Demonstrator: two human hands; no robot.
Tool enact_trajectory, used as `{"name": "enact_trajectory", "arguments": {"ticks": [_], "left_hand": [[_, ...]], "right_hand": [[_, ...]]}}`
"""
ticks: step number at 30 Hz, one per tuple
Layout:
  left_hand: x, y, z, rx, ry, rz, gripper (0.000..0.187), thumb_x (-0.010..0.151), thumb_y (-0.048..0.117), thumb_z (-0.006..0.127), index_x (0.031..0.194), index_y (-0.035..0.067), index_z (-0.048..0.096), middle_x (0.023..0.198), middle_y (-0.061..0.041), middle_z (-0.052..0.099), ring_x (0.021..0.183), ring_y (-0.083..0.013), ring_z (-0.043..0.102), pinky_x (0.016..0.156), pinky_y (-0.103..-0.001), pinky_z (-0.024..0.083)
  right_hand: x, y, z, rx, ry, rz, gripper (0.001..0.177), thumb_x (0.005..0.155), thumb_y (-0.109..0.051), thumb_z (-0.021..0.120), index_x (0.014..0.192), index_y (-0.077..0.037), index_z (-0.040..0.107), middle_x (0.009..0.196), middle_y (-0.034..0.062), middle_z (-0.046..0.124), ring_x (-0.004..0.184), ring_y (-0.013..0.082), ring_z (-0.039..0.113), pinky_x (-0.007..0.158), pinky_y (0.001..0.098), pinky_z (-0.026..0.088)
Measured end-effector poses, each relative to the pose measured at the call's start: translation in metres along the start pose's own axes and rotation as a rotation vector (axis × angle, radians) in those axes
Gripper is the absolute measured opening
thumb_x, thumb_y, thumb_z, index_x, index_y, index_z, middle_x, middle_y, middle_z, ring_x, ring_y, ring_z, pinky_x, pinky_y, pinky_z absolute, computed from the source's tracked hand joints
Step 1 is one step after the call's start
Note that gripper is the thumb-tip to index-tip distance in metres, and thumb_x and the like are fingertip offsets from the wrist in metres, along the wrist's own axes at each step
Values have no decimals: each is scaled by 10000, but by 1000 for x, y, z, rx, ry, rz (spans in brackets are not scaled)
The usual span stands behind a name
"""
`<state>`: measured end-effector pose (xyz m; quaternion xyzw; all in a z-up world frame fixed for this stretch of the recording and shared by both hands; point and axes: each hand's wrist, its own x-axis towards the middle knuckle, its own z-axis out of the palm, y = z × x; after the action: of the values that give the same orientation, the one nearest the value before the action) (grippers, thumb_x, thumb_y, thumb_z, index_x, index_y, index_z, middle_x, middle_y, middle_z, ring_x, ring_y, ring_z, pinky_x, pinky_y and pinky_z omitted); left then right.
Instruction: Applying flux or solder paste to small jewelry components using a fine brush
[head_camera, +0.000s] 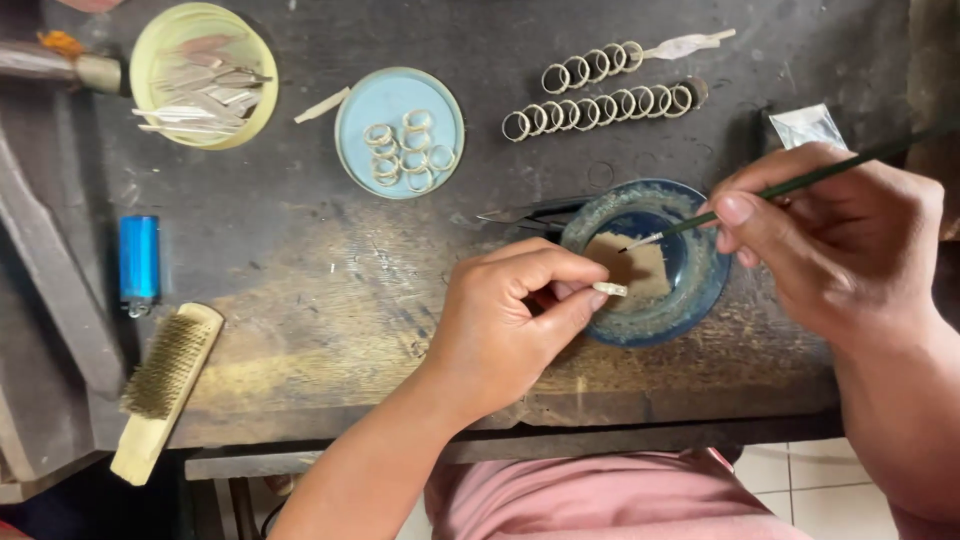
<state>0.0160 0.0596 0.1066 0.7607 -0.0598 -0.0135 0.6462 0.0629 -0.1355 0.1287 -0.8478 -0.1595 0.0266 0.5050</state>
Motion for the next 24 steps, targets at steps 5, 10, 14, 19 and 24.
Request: {"name": "enact_trajectory", "arguments": {"ticks": [5, 10, 14, 19, 24], "left_hand": [[0, 0, -1, 29, 22, 19, 92, 734, 0, 674, 797, 60, 643, 732, -29, 625, 560, -86, 520, 507, -202, 422], [1, -1, 0, 53, 40, 30, 86, 739, -4, 661, 802, 49, 636, 753, -42, 626, 571, -97, 535, 520, -205, 439], [0, -3, 0, 88, 77, 48, 84, 745, 5, 656, 813, 50, 637, 773, -50, 633, 599, -103, 569, 539, -198, 464], [0, -4, 0, 106, 83, 64, 83, 750, 5, 648, 813, 56, 631, 777, -47, 629, 608, -107, 575, 549, -203, 463], [0, -3, 0, 115, 82, 72, 85, 754, -2, 645, 811, 60, 629, 776, -42, 627, 605, -104, 565, 550, -205, 451]], "right_hand": [[1, -1, 4, 47, 42, 50, 140, 889, 9, 550, 845, 138, 519, 609, 179, 514, 492, 169, 481, 486, 220, 384], [3, -4, 4, -6, 33, 65, 111, 896, 30, 562, 850, 129, 540, 594, 165, 517, 489, 157, 493, 486, 214, 406], [3, -8, 6, -42, 42, 104, 93, 912, 56, 562, 844, 119, 550, 607, 160, 522, 493, 153, 485, 482, 215, 396], [3, -5, 8, -113, 58, 113, 78, 917, 71, 576, 849, 107, 568, 613, 156, 539, 488, 144, 492, 479, 211, 396], [3, -7, 8, -122, 49, 108, 97, 923, 30, 579, 851, 96, 578, 608, 140, 540, 511, 133, 499, 490, 199, 393]]}}
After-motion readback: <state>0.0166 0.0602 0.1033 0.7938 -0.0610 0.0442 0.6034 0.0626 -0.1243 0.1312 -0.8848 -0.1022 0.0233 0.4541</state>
